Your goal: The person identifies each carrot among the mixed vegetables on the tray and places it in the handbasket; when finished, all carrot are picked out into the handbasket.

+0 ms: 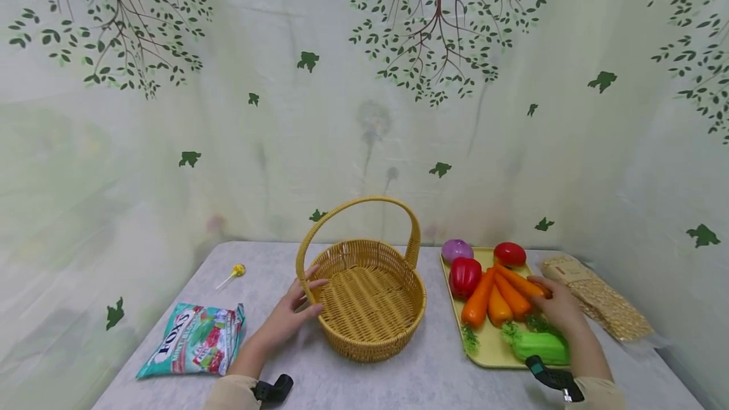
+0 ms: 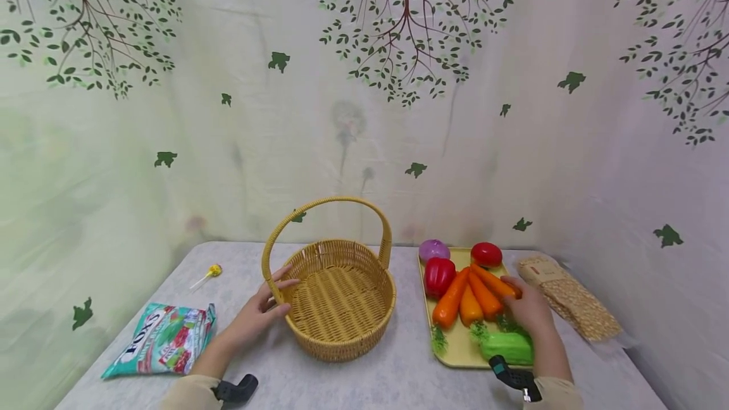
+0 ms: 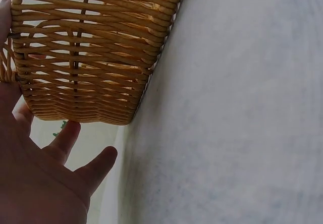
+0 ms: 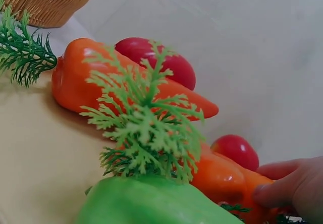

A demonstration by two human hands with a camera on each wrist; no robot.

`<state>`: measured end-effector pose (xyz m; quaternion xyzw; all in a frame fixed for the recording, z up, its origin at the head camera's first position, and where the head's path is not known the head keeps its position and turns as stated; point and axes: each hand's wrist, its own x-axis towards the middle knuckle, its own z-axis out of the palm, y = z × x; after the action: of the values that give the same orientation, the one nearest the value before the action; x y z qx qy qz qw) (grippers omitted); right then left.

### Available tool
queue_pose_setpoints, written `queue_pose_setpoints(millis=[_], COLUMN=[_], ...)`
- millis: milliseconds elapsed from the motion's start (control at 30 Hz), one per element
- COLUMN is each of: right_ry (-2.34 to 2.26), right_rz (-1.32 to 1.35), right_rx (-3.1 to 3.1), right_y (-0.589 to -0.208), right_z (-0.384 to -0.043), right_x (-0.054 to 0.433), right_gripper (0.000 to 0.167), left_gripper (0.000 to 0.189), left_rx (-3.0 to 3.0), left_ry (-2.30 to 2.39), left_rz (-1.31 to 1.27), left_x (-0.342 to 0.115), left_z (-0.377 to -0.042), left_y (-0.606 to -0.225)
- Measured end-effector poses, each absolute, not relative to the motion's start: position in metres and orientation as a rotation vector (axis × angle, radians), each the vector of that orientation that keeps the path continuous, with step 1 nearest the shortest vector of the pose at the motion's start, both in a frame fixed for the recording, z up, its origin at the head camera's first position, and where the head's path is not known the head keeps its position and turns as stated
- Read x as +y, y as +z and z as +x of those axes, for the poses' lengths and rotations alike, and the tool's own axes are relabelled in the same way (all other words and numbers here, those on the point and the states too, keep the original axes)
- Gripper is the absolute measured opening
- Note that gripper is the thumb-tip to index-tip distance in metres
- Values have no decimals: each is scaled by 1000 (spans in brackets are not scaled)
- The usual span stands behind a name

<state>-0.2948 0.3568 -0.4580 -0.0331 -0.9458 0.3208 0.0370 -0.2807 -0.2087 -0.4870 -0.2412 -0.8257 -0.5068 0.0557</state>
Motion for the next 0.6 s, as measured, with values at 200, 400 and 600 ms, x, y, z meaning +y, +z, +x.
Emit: queue_pose_setpoints(millis=[200, 400, 600], right_ry=[1000, 1086, 1142], right_rz=[-144, -215, -244], right_rx=[-2863, -2825, -2704], right_y=[-451, -438, -418], right_z=[-288, -281, -273], right_x=[354, 348, 336], right_gripper=[45, 48, 50], left_gripper=[50, 49, 48], left_rx=[-2485, -2474, -2480], left_ry=[-1537, -1549, -1538], left_rz=[-724, -707, -669], left_x=[-207, -205, -202], left_z=[-279, -276, -274], left_y=[-489, -490, -488])
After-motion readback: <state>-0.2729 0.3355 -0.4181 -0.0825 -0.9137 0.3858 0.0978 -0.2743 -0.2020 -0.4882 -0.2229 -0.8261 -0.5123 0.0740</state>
